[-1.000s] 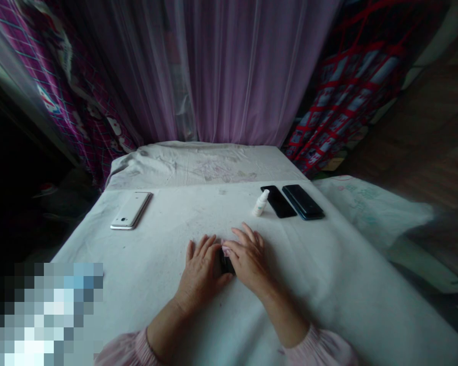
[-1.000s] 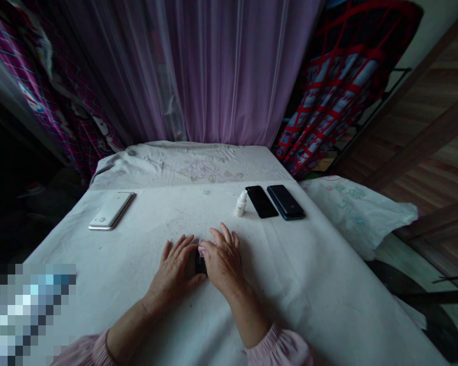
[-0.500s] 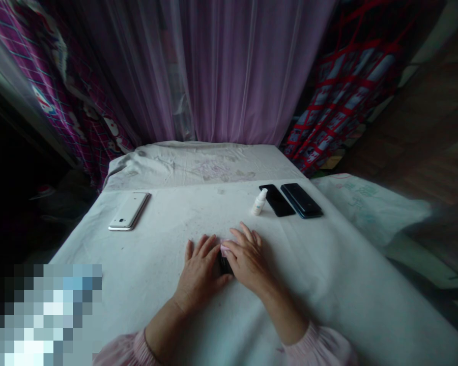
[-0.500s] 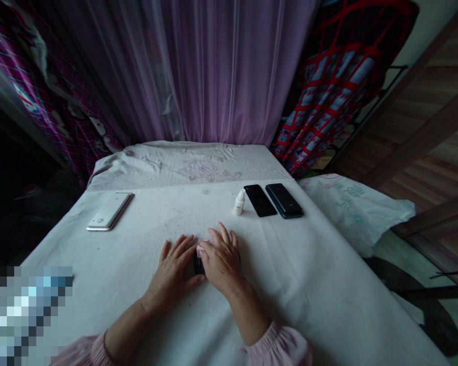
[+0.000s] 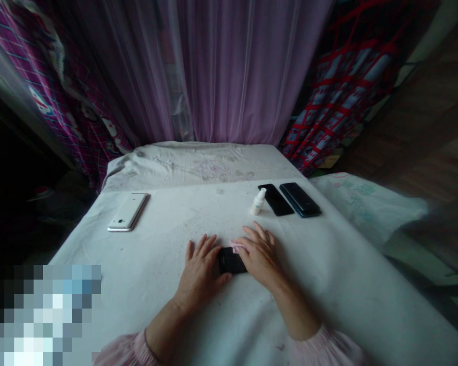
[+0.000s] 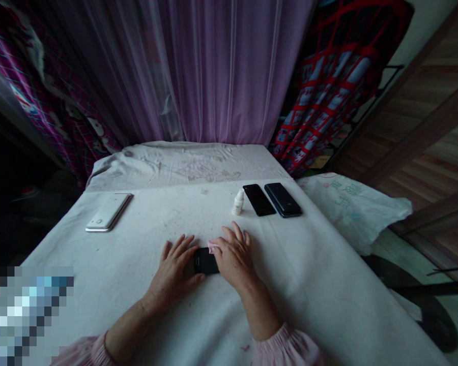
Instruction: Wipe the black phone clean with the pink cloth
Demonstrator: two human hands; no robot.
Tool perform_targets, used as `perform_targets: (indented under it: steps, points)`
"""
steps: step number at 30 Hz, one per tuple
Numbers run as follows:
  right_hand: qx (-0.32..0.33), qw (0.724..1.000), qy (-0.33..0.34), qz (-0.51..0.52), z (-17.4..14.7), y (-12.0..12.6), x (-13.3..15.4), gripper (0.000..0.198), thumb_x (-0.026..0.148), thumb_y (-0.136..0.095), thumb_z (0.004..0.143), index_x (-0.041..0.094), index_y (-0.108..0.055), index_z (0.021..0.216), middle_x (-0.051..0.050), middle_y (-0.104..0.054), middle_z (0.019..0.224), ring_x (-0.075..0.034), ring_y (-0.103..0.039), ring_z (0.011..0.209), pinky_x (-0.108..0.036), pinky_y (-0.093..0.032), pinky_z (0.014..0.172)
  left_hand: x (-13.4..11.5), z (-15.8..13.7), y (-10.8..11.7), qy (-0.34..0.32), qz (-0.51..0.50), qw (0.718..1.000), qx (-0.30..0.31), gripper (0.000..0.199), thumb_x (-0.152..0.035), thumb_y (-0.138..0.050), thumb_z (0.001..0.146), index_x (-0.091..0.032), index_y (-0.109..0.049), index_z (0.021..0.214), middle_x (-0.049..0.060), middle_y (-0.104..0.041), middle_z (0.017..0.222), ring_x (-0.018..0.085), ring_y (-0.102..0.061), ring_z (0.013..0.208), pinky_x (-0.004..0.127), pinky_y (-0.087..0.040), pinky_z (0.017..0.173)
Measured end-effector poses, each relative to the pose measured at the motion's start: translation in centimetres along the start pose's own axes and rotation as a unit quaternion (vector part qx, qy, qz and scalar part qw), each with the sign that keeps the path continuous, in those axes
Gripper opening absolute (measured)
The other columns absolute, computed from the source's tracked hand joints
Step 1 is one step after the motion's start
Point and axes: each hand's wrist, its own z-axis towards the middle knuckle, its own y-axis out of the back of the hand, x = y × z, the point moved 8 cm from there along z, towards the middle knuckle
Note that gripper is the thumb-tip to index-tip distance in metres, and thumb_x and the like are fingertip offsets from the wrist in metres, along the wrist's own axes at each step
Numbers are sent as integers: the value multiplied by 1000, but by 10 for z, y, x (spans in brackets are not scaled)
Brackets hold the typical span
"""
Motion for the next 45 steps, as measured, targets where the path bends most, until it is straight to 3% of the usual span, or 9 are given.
perform_targets:
  steps: [13, 17, 31, 37, 45]
  points:
    - [-22, 996, -72, -38, -13, 15, -53, 18, 25, -58, 87, 30, -75, 90, -5, -64, 124, -33, -39, 132, -55, -34, 100, -2, 0, 0, -12, 15, 1000, 1, 59, -44, -73, 75, -21, -54, 127, 14, -45, 147, 37, -32, 139, 68, -17, 111]
    - [-19, 998, -49, -31, -11, 14, -43, 21, 21, -55, 88, 28, -75, 90, -5, -64, 125, -31, -38, 132, -53, -32, 102, -2, 0, -1, -16, 22, 1000, 4, 60, -43, -73, 76, -21, -54, 128, 14, -45, 147, 38, -32, 139, 68, -18, 111]
    - [6, 998, 64, 24, 5, -8, 36, 27, 24, -44, 96, 23, -71, 96, -9, -61, 128, -30, -33, 137, -55, -22, 109, -3, 0, -4, -27, 33, 999, 5, 63, -48, -71, 78, -21, -51, 131, 15, -46, 145, 37, -33, 139, 68, -20, 110]
    - [4, 999, 44, 17, 4, -4, 24, 24, 28, -49, 95, 29, -71, 102, -7, -60, 129, -31, -34, 136, -57, -21, 109, -2, -1, -3, -33, 25, 999, -3, 58, -39, -72, 79, -21, -51, 130, 14, -45, 146, 36, -32, 140, 69, -19, 110]
    - [-2, 1000, -19, -6, -4, 5, -14, 26, 27, -50, 94, 35, -73, 100, -4, -63, 126, -30, -37, 133, -54, -25, 105, -2, 0, -2, -28, 29, 999, -3, 59, -42, -73, 76, -18, -54, 126, 16, -46, 145, 38, -34, 138, 69, -20, 109]
